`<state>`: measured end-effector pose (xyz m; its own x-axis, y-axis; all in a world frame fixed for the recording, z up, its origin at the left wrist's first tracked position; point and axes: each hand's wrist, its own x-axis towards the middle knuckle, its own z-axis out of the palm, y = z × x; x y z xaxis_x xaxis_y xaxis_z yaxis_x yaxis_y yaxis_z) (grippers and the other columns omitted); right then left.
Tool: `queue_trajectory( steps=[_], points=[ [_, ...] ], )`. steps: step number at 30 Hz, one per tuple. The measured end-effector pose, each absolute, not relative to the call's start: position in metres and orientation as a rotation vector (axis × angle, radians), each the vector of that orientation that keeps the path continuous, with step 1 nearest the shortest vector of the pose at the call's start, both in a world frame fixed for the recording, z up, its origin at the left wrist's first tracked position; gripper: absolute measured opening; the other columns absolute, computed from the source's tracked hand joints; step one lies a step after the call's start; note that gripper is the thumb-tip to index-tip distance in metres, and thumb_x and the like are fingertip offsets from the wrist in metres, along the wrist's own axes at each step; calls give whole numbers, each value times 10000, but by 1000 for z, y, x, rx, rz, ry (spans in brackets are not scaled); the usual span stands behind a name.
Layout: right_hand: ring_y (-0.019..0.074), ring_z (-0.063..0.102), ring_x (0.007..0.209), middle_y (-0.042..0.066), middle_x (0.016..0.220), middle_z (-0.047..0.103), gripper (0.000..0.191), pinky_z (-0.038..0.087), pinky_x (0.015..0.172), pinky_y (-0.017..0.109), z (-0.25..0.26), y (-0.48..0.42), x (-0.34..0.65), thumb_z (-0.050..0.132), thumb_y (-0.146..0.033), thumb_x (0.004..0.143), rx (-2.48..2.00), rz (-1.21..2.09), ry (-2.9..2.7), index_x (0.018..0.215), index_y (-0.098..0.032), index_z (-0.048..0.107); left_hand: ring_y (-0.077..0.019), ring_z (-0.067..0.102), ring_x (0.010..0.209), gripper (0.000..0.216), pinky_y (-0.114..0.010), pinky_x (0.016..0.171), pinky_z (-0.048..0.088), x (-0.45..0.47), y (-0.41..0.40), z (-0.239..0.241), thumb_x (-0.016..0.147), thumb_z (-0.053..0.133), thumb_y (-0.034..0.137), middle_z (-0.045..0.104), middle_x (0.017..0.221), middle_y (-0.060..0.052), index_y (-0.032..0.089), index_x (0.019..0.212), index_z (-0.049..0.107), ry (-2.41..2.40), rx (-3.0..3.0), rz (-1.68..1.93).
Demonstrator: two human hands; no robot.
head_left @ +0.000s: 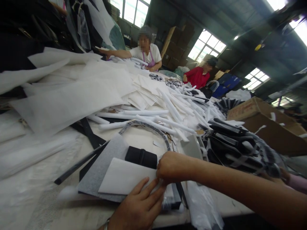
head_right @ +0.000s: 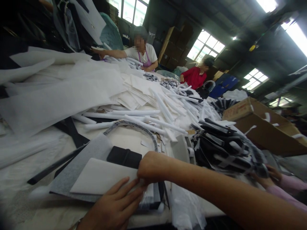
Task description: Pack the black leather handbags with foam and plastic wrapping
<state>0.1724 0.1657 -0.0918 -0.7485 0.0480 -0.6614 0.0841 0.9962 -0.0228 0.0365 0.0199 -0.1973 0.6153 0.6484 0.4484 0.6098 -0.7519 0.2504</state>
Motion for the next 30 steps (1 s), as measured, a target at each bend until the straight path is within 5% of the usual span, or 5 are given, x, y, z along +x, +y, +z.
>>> queue_trajectory(
  steps=[20,30],
  points=[
    [215,663,621,98,680,739,661,288,504,268,-112,213,156,577,-810,700,127,-15,2340,773,-183,771,-162,621,1123,162,-407,1239,124,49,31,-227,963,543,247,728,1102,46,235,956,705,1181,2824,1336],
    [160,609,610,-12,632,697,462,312,531,246,-135,250,179,737,-686,635,553,-285,2407,715,-231,738,-142,622,1084,197,-377,1243,102,50,37,-225,975,514,233,730,1086,61,228,938,707,1159,2878,1366]
  ],
)
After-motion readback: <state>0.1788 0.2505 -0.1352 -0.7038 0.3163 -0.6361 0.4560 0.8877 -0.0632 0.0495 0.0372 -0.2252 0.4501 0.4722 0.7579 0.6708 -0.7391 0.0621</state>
